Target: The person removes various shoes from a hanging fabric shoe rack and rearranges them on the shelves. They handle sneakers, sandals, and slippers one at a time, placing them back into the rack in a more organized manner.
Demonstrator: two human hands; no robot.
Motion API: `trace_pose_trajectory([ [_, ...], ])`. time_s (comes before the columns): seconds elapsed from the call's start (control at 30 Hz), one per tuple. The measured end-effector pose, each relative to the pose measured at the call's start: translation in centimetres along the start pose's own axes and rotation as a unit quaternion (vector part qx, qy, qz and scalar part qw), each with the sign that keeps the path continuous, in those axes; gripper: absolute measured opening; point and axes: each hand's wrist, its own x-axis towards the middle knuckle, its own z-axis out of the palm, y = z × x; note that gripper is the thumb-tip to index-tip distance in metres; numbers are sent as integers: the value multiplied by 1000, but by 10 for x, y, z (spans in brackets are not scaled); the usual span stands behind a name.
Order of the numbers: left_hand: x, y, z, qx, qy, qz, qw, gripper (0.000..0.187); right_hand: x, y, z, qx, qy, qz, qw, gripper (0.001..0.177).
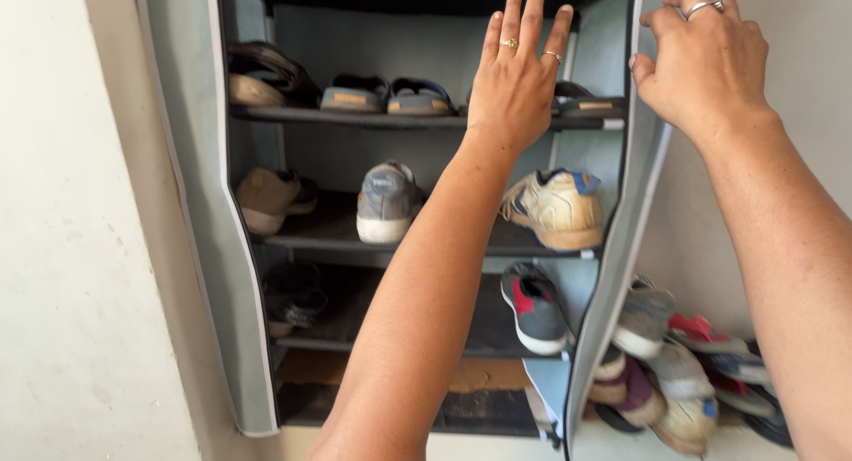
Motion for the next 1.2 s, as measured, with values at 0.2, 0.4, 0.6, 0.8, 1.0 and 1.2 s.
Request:
trace_pose_trajectory([
  [0.2,-22,34,-11,-33,-27,15,999,83,-48,11,-20,-21,-65,3,998,38],
  [0.4,-24,87,-22,-91,23,26,995,78,-83,31,-49,-50,-103,2,993,38],
  [0.6,-41,129,-26,-109,-34,40,993,79,-131,55,-60,-32,-141,12,989,39],
  [0.8,-75,181,-10,-195,-18,7,981,89,-194,71,-49,87,-219,82,968,46],
  [1.0,-106,234,10,-218,-148,-22,965,89,-262,92,-24,114,-286,127,943,44],
  [1.2,-135,257,19,-205,-234,-49,949,85,-316,109,14,143,-346,161,913,46],
])
